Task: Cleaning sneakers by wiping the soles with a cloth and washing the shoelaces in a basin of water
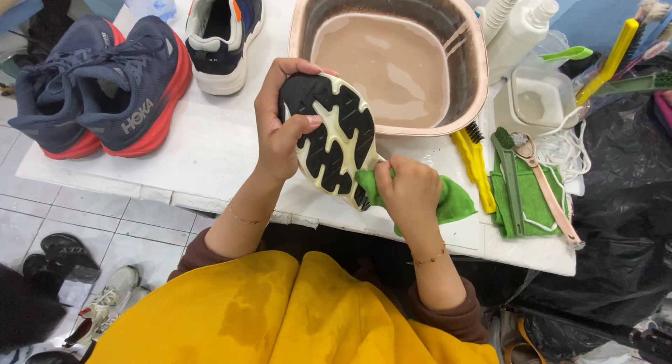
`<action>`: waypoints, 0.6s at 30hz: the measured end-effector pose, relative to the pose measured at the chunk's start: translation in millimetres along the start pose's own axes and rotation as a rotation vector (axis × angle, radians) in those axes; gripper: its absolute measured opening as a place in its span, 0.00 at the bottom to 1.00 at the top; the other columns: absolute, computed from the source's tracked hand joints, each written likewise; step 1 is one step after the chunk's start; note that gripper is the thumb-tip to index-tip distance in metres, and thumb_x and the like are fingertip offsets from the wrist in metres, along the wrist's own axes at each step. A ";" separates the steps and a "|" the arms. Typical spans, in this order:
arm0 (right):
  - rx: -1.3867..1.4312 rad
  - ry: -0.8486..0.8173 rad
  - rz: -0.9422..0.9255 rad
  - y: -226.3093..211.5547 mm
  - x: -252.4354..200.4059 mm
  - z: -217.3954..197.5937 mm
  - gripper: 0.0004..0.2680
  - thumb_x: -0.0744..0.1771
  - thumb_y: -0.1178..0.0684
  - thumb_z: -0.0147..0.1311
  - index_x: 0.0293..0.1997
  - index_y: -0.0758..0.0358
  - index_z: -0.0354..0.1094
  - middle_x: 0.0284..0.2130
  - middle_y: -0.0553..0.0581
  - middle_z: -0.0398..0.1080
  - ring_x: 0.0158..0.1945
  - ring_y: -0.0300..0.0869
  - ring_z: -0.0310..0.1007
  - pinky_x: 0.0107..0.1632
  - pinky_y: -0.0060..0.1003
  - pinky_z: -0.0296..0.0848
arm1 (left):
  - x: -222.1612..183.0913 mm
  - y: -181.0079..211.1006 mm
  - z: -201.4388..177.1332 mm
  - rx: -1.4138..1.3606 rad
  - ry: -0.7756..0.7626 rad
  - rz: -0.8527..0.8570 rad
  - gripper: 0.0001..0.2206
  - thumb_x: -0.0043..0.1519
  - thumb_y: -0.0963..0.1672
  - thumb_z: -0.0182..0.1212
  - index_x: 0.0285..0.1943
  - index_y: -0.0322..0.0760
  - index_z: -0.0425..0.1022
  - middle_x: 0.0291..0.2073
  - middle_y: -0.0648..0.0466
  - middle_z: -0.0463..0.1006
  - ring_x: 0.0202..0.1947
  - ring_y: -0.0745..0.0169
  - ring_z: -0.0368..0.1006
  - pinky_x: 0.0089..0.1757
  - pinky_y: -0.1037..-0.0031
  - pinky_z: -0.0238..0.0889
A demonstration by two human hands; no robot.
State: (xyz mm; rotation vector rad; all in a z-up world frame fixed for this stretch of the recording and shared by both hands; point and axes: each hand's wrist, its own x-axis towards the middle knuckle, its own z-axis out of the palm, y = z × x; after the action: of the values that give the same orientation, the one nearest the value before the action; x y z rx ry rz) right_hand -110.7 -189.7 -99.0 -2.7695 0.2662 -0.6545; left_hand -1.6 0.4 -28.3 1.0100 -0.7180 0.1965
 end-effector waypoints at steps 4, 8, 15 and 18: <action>-0.148 -0.070 -0.036 6.4 -14.4 1.2 0.15 0.65 0.47 0.49 0.16 0.58 0.55 0.13 0.55 0.59 0.18 0.54 0.60 0.21 0.50 0.55 | 2.1 14.7 3.4 0.026 -0.015 -0.074 0.19 0.51 0.44 0.56 0.52 0.36 0.65 0.45 0.42 0.77 0.44 0.54 0.74 0.49 0.66 0.69; -0.050 0.209 -0.187 -1.3 2.5 -6.0 0.13 0.65 0.53 0.54 0.18 0.56 0.55 0.14 0.52 0.57 0.20 0.46 0.57 0.23 0.44 0.49 | 4.0 15.8 6.5 0.062 -0.046 -0.048 0.18 0.52 0.44 0.55 0.52 0.36 0.64 0.45 0.42 0.77 0.45 0.55 0.73 0.49 0.67 0.69; 0.047 0.276 -0.423 -8.3 -30.8 10.9 0.11 0.63 0.61 0.56 0.18 0.59 0.58 0.15 0.51 0.58 0.21 0.42 0.56 0.24 0.36 0.50 | 4.2 15.1 -1.0 0.005 -0.006 -0.106 0.20 0.49 0.44 0.55 0.51 0.36 0.65 0.46 0.42 0.77 0.45 0.55 0.74 0.49 0.67 0.70; 0.139 0.306 -0.369 -4.9 -9.1 -2.8 0.12 0.64 0.62 0.53 0.18 0.60 0.56 0.14 0.51 0.55 0.20 0.40 0.53 0.25 0.37 0.46 | 6.4 18.7 4.6 0.042 -0.047 -0.074 0.18 0.51 0.44 0.55 0.51 0.36 0.65 0.44 0.42 0.76 0.44 0.55 0.73 0.48 0.67 0.69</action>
State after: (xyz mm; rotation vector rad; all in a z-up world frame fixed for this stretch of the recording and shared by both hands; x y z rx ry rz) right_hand -119.5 -183.6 -98.8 -2.5962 -0.2299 -1.1423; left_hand -7.6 5.6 -9.6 1.0822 -0.7205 0.1240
